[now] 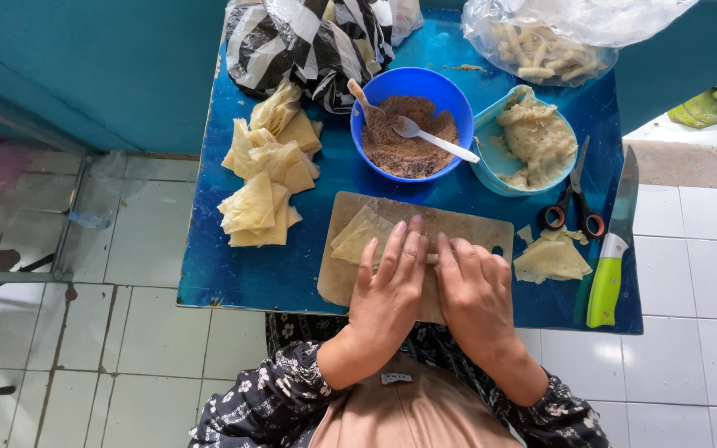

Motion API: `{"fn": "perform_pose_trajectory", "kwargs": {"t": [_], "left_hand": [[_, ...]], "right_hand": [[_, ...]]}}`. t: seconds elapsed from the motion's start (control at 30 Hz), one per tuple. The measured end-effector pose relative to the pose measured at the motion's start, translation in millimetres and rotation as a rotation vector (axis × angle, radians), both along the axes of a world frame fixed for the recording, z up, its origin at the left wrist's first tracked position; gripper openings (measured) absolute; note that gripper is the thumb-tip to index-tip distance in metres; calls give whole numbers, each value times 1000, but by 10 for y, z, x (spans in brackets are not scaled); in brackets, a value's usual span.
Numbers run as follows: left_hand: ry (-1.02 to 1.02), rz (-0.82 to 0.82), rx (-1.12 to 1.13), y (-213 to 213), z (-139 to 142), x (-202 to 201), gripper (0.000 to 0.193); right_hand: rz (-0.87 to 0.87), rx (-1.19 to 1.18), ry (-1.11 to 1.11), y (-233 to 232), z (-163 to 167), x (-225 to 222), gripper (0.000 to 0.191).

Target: The person presses a round of dough flat on a cutting board, cuts it with a knife, trims pieces with scissors, and folds the dough wrappers. They spoon brown filling from a blue bowl onto the wrappers and pinch the dough closed into filled parcels, setting finished pieces aside.

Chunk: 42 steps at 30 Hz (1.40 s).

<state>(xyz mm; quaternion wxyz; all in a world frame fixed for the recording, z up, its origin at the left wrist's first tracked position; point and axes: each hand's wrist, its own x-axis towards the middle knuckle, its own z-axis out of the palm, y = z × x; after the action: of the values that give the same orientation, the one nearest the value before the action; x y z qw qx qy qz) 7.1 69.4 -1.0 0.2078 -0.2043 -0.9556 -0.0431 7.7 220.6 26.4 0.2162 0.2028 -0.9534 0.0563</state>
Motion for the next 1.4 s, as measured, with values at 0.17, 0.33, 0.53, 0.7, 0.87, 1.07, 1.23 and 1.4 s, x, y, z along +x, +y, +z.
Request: {"fn": "perform_pose_trajectory", "kwargs": {"t": [0.17, 0.33, 0.53, 0.7, 0.87, 1.07, 1.23, 1.4], "left_hand": [[-40, 11, 194, -150, 88, -92, 54], [-79, 166, 226, -486, 114, -228, 53], [-47, 228, 371, -730, 115, -375, 43], [-47, 186, 503, -794, 84, -448, 32], [-17, 153, 595, -814, 126, -524, 23], [-70, 140, 693, -908, 93, -602, 18], [-120, 162, 709, -924, 18, -712, 16], [-120, 144, 707, -899, 1, -690, 24]], "right_hand": [[129, -207, -96, 2, 18, -138, 25], [199, -198, -160, 23, 119, -387, 19], [140, -311, 133, 550, 648, -905, 20], [-59, -62, 570, 1309, 1096, -2125, 11], [-205, 184, 695, 1524, 1318, -3034, 20], [86, -207, 401, 960, 1105, -2046, 7], [617, -146, -146, -126, 670, -835, 27], [733, 169, -182, -476, 437, -681, 38]]}}
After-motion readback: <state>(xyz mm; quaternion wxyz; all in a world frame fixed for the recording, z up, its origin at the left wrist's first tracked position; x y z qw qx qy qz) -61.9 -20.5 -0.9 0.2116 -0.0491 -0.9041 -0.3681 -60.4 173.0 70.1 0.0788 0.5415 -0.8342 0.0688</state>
